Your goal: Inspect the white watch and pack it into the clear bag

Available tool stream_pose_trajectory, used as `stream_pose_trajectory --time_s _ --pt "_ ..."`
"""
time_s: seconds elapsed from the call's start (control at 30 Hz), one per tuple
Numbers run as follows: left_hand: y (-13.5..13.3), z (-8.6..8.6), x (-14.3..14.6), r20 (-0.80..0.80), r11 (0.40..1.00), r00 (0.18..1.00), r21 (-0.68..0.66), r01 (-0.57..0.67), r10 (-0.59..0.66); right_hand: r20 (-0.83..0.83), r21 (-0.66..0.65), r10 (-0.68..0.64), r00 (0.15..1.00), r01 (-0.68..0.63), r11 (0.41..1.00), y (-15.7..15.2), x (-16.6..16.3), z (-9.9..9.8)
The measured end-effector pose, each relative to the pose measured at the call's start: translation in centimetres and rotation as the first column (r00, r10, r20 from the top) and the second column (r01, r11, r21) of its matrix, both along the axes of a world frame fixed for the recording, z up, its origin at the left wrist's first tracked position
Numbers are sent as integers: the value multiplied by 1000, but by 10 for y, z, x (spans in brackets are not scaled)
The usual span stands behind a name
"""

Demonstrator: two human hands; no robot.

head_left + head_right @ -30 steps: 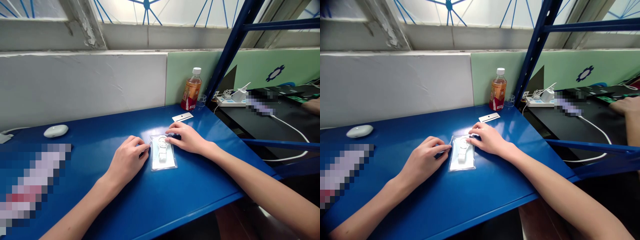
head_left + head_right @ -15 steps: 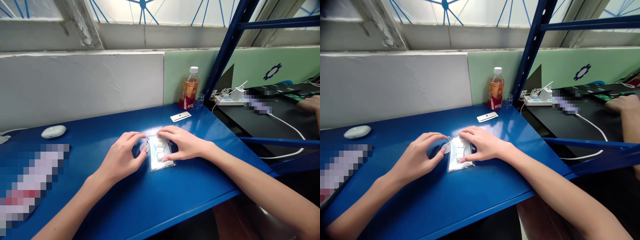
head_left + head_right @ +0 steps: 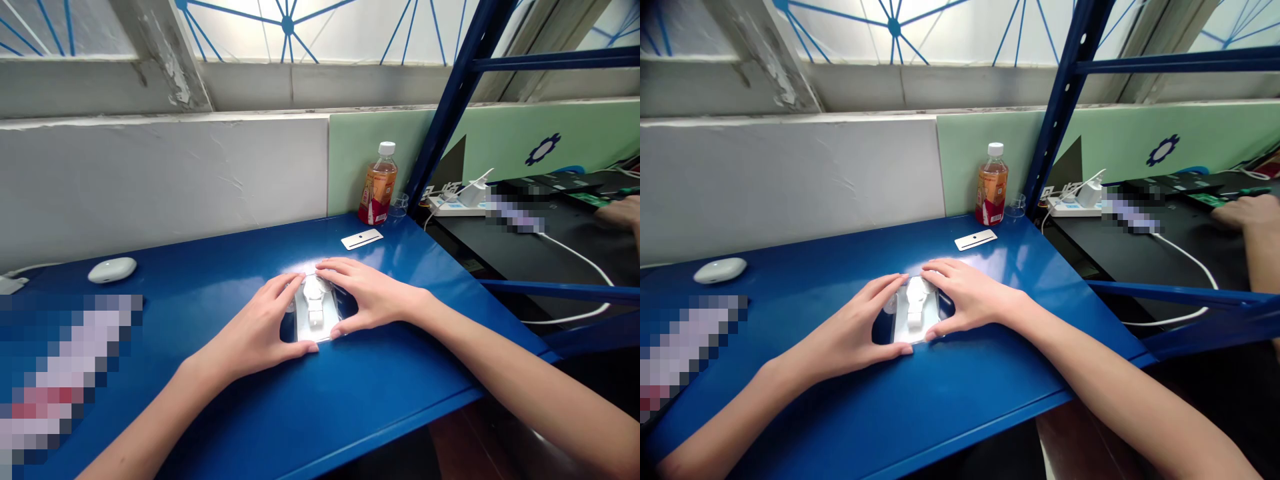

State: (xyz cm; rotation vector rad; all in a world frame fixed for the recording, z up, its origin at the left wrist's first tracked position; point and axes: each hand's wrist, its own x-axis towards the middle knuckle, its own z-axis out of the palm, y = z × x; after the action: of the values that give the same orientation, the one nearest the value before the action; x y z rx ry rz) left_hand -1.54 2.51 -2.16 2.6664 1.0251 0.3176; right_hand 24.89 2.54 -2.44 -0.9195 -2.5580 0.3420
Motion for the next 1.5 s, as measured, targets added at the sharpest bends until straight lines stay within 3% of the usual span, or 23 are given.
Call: stream_pose_trajectory --time_s 0.4,1.33,1.5 --pt "1 2 2 54 1000 999 -21 7 -6 18 -57 1 1000 0 998 0 1 1" --pt "3 -2 4 -55 993 996 -100 -71 65 120 -161 -2 993 22 987 -2 2 4" --pt "6 -3 4 -35 993 998 -102 -64 61 61 -153 4 998 5 988 -2 3 1"
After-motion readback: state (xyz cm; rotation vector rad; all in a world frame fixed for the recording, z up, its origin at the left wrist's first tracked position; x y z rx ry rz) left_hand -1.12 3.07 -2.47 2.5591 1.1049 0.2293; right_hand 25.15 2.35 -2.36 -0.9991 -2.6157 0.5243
